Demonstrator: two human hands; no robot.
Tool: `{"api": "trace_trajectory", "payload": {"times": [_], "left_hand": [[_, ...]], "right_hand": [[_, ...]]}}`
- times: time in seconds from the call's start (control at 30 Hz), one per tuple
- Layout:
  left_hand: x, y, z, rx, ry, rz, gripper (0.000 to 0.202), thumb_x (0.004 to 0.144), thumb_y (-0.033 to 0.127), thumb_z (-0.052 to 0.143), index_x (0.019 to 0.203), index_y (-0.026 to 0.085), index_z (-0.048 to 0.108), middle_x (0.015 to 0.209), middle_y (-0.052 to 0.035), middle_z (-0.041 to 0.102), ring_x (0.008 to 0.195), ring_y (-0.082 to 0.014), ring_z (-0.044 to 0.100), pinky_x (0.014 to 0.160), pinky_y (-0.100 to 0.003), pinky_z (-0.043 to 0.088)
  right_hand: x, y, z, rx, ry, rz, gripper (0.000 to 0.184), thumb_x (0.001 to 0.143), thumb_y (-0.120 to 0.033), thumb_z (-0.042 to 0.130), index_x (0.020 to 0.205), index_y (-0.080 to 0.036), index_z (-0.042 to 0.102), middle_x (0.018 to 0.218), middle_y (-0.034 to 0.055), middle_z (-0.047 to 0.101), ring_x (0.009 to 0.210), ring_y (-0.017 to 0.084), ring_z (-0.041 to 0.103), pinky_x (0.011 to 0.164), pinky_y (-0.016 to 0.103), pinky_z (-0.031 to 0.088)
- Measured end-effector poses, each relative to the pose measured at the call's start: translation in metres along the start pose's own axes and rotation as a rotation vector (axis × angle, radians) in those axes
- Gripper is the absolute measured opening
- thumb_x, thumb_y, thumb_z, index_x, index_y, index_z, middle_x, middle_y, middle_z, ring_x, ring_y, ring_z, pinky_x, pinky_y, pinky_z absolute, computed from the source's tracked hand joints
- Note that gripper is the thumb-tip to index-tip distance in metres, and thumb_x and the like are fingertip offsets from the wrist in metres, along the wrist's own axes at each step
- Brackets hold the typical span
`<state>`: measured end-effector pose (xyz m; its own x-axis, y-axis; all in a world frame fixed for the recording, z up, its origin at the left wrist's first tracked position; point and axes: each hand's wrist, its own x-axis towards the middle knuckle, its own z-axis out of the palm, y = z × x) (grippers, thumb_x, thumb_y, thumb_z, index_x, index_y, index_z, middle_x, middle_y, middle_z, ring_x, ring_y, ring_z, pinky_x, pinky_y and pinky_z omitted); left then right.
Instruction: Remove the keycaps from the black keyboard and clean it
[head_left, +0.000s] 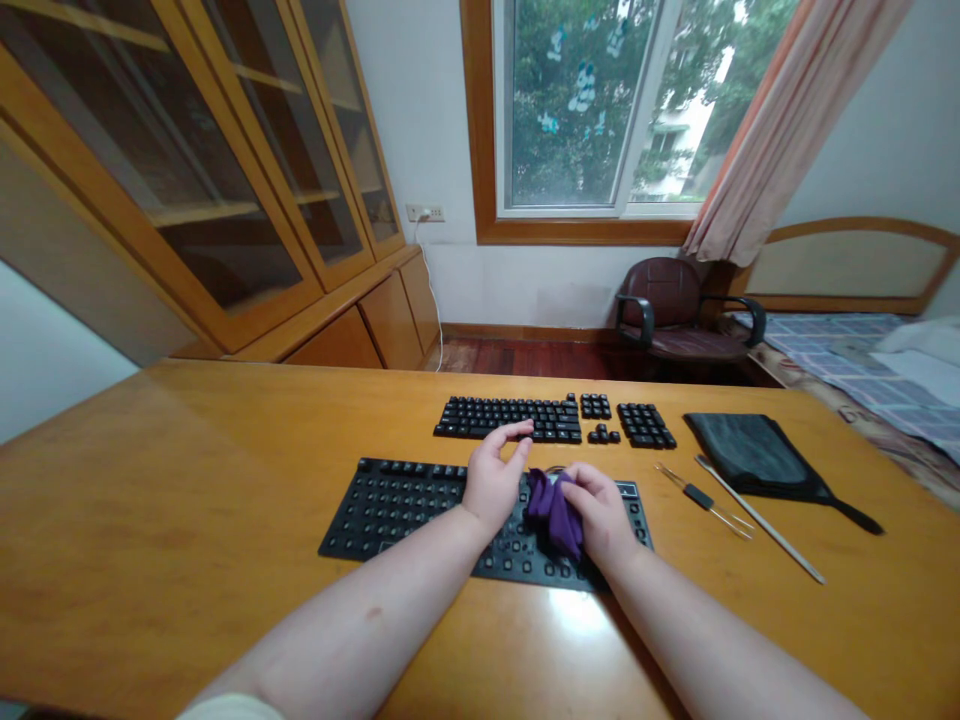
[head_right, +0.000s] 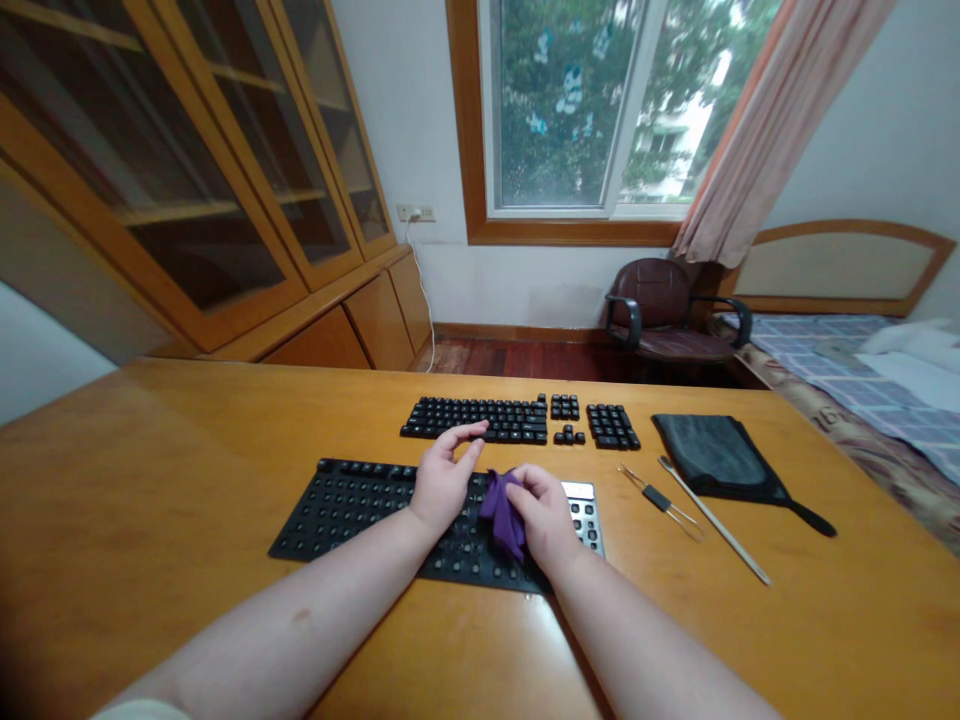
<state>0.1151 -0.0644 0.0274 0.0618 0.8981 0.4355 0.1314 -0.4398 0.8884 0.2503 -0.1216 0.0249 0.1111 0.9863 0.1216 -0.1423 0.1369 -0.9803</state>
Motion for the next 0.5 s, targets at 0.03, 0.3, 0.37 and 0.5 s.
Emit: {"api": "trace_trajectory", "payload": {"times": [0.03, 0.3, 0.37, 0.5], "left_hand": [[0.003, 0.002, -0.002, 0.002, -0.002, -0.018, 0.019, 0.084, 0.021, 0.054, 0.101, 0.017, 0.062, 0.109, -0.0084, 0.066, 0.105, -0.0195, 0.059, 0.097, -0.04, 0.044], [0.027, 0.015, -0.022, 0.341, -0.536, 0.071, 0.028, 0.074, 0.01, 0.059, 0.097, 0.024, 0.068, 0.1, -0.0026, 0.07, 0.094, -0.0194, 0.064, 0.086, -0.032, 0.05], [0.031, 0.016, -0.029, 0.463, -0.622, 0.089, 0.031, 0.072, 0.01, 0.06, 0.098, 0.025, 0.068, 0.099, -0.002, 0.071, 0.092, -0.0202, 0.065, 0.085, -0.032, 0.05], [0.036, 0.012, -0.041, 0.525, -0.768, 0.009, 0.037, 0.07, 0.011, 0.062, 0.103, 0.026, 0.067, 0.094, -0.0013, 0.072, 0.086, -0.0194, 0.068, 0.082, -0.031, 0.05]], "right_hand": [[-0.001, 0.0, 0.0, -0.066, -0.06, -0.033, 0.018, 0.068, -0.028, 0.061, 0.055, -0.019, 0.053, 0.051, -0.003, 0.051, 0.051, 0.013, 0.045, 0.051, 0.024, 0.037], [-0.006, -0.006, 0.0, -0.334, -0.353, -0.204, 0.019, 0.066, -0.023, 0.051, 0.048, -0.02, 0.045, 0.048, -0.0041, 0.041, 0.051, 0.013, 0.039, 0.052, 0.023, 0.03], [-0.005, -0.006, 0.0, -0.331, -0.368, -0.193, 0.018, 0.064, -0.021, 0.049, 0.048, -0.02, 0.043, 0.048, -0.0043, 0.04, 0.051, 0.012, 0.038, 0.052, 0.023, 0.029], [-0.004, -0.005, 0.001, -0.352, -0.361, -0.171, 0.017, 0.065, -0.019, 0.049, 0.049, -0.02, 0.043, 0.049, -0.0044, 0.04, 0.051, 0.012, 0.038, 0.053, 0.023, 0.029]]}}
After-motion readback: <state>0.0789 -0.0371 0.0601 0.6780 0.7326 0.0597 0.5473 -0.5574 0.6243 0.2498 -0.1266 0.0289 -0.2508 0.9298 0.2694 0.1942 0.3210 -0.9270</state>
